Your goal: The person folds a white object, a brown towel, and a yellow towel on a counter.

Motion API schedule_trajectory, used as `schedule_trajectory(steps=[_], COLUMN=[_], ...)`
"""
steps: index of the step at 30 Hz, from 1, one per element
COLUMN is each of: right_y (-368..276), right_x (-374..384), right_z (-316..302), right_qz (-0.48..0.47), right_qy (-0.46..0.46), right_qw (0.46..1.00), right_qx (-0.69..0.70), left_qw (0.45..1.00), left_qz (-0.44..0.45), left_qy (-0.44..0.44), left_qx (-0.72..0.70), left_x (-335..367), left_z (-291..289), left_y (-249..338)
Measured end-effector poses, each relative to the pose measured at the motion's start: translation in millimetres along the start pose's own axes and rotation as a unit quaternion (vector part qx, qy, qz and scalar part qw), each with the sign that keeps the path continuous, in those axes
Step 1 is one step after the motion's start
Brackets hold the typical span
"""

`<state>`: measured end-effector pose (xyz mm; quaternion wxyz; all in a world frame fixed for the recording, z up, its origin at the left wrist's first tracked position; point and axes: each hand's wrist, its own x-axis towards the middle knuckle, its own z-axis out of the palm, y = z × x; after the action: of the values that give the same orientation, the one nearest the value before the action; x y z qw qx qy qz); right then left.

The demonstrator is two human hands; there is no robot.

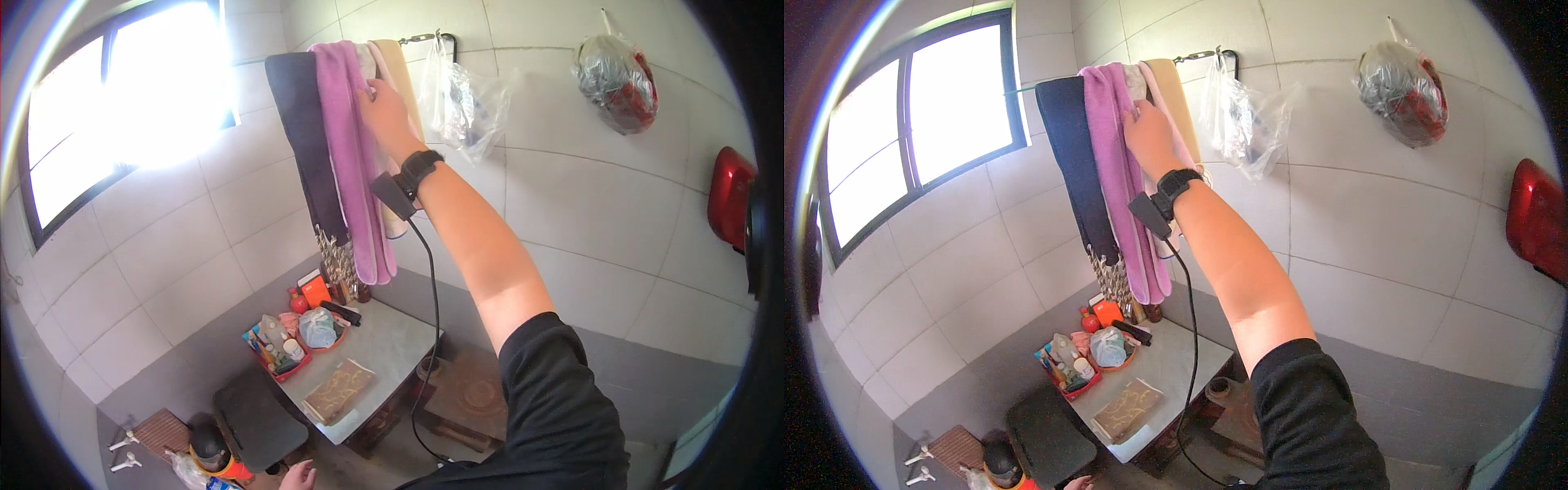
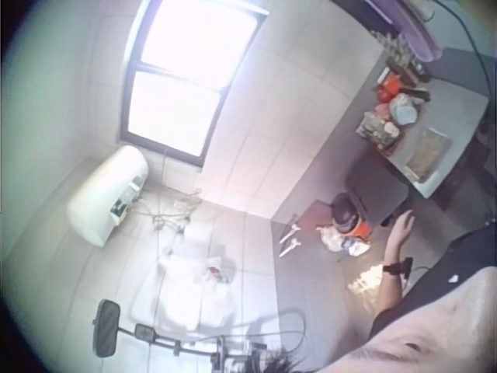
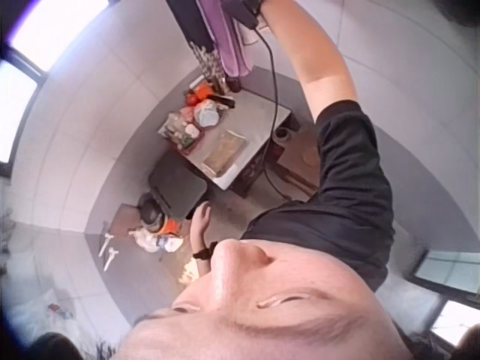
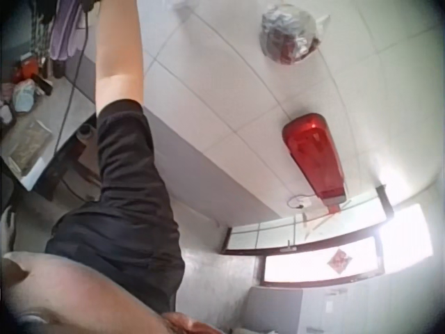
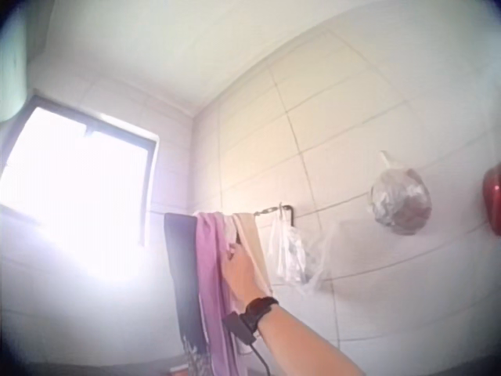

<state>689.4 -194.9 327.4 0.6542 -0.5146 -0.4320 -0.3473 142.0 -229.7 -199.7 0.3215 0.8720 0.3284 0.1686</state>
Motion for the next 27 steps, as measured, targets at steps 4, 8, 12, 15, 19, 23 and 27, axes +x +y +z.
schedule_trajectory(steps=[4,8,12,15,19,23,27], right_y=[14.8,12.9,13.5,20.2,26.8,21.6,10.3], right_x=[-12.2,-45.1,-66.9,-91.4,-153.3,-216.9,-297.3], right_z=[-11.7,-28.8,-41.3,-50.4,-50.5,-86.7,-145.8], right_qz=[-0.113,-0.076,-0.043,-0.052,-0.031,0.073,0.163], right_qy=[0.084,0.09,0.067,0.078,0.039,0.007,-0.11], right_qw=[0.99,0.993,0.994,0.994,0.995,0.989,0.964], right_qx=[-0.024,0.032,0.073,0.053,0.09,0.13,0.177], left_qw=[1.0,0.999,0.999,0.989,0.978,0.965,0.966], left_qz=[0.001,0.029,0.009,0.092,0.146,0.212,0.23], left_qy=[-0.01,0.015,-0.007,0.044,0.077,0.136,0.102], left_qx=[0.001,-0.001,0.034,0.109,0.131,0.076,-0.055], left_x=[10.1,30.0,67.3,110.3,155.1,190.2,219.4], left_z=[-0.5,1.9,-8.6,-14.7,-32.1,-44.8,-23.1], left_y=[17.4,34.6,94.3,131.1,169.5,216.6,240.0])
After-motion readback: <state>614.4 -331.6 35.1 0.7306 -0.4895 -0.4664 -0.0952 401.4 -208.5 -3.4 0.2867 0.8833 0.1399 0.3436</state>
